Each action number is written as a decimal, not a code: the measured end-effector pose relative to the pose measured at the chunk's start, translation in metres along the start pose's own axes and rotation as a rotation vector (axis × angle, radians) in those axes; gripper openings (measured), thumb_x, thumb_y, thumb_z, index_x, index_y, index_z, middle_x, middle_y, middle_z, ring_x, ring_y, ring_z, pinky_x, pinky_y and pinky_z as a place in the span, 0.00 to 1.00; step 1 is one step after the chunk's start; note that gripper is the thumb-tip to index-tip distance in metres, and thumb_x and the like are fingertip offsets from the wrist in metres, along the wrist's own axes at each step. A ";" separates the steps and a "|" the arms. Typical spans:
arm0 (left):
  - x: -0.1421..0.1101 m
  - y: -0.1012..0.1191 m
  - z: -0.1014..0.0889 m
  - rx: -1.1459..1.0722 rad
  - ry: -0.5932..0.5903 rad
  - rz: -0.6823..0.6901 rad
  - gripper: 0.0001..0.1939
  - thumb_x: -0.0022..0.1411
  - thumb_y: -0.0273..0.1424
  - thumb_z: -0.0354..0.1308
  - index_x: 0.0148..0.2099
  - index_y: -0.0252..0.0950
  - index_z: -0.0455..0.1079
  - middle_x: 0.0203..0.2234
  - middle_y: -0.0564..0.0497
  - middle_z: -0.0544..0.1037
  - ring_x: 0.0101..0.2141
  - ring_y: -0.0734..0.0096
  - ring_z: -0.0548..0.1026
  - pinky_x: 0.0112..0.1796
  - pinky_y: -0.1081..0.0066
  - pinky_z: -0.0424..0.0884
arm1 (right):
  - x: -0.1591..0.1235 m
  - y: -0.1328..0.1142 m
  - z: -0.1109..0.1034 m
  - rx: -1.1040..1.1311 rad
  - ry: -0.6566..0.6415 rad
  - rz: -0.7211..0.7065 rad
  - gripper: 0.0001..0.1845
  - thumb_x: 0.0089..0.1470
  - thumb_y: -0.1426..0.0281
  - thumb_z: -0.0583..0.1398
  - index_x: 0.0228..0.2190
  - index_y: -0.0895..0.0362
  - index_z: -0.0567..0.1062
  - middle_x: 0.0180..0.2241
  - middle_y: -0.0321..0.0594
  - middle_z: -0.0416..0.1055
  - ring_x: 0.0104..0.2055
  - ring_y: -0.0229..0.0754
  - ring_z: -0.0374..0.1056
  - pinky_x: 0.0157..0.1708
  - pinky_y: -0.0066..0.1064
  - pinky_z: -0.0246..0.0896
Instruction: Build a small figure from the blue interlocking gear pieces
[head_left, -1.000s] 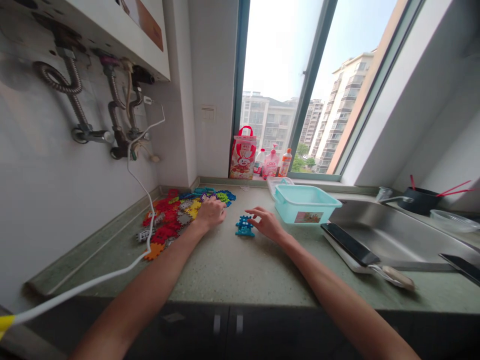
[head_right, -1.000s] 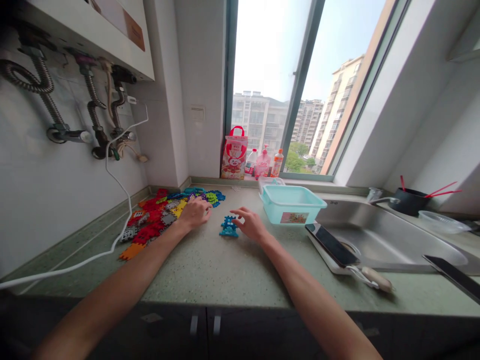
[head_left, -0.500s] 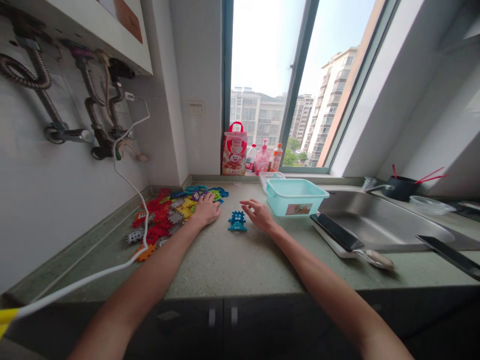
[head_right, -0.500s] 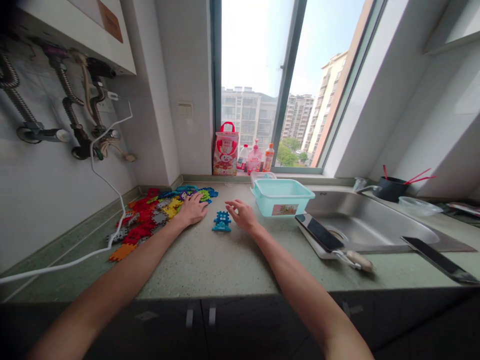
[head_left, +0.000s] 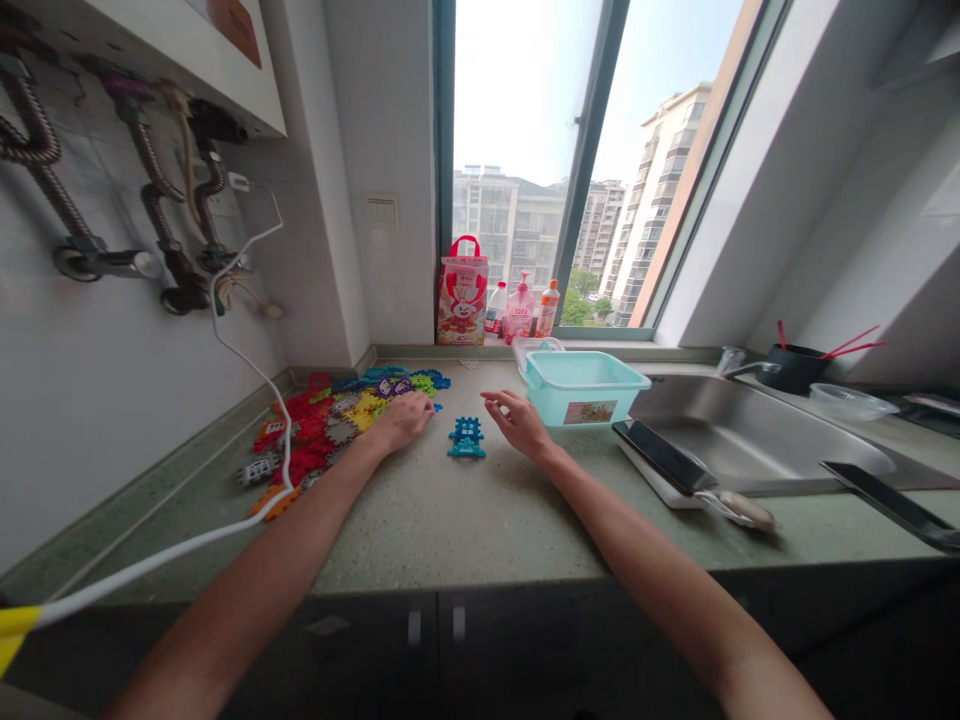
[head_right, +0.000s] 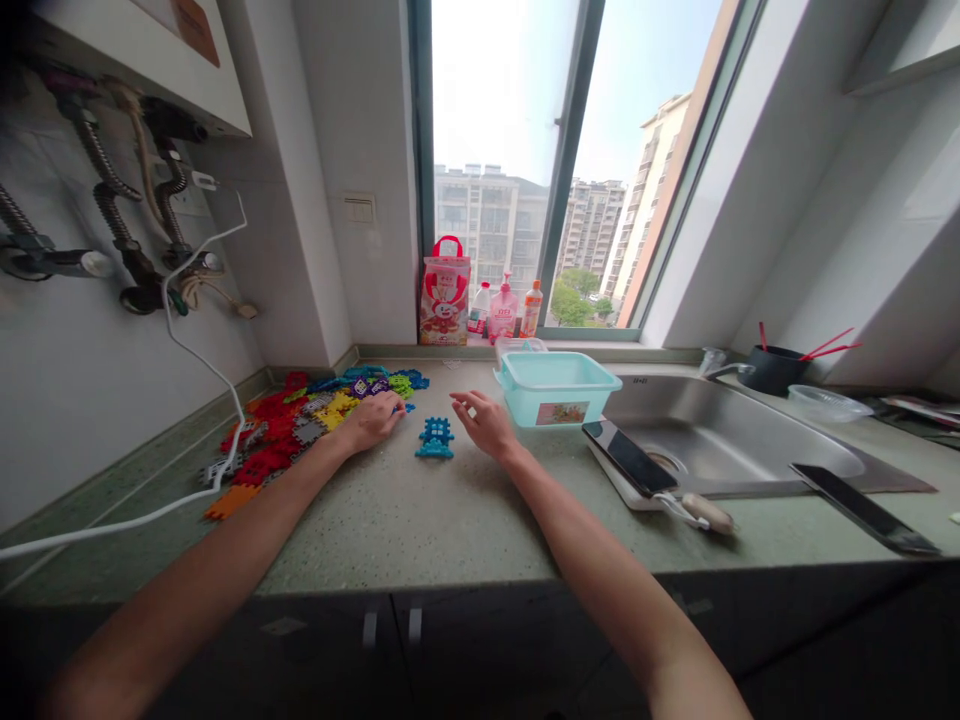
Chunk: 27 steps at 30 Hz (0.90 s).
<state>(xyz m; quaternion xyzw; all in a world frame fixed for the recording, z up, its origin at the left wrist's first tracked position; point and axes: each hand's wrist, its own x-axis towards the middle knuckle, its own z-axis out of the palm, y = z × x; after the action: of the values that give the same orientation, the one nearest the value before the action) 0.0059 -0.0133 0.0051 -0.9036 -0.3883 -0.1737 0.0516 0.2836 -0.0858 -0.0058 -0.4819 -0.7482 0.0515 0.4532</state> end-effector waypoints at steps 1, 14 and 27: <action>0.000 0.001 0.001 -0.003 -0.011 -0.012 0.11 0.74 0.34 0.50 0.47 0.35 0.73 0.44 0.43 0.79 0.46 0.58 0.75 0.48 0.63 0.67 | 0.000 0.000 0.001 0.009 0.000 -0.005 0.20 0.71 0.59 0.54 0.54 0.53 0.79 0.46 0.43 0.78 0.35 0.37 0.74 0.36 0.27 0.70; -0.004 0.007 0.004 0.125 -0.053 -0.046 0.09 0.72 0.34 0.53 0.45 0.37 0.73 0.45 0.42 0.79 0.48 0.54 0.74 0.48 0.60 0.67 | -0.002 0.014 0.016 0.127 -0.129 -0.018 0.14 0.61 0.57 0.64 0.41 0.52 0.85 0.39 0.41 0.82 0.32 0.39 0.75 0.36 0.30 0.73; -0.003 0.012 0.002 0.109 0.052 -0.100 0.14 0.70 0.33 0.53 0.53 0.38 0.75 0.52 0.43 0.79 0.53 0.53 0.72 0.55 0.55 0.63 | 0.012 0.051 0.020 0.101 -0.143 0.406 0.24 0.61 0.51 0.60 0.41 0.56 0.85 0.29 0.38 0.82 0.24 0.40 0.72 0.31 0.30 0.68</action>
<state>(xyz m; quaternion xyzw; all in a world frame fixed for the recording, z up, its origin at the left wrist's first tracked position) 0.0135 -0.0231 0.0026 -0.8740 -0.4405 -0.1782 0.1020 0.3020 -0.0424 -0.0357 -0.5944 -0.6625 0.2128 0.4030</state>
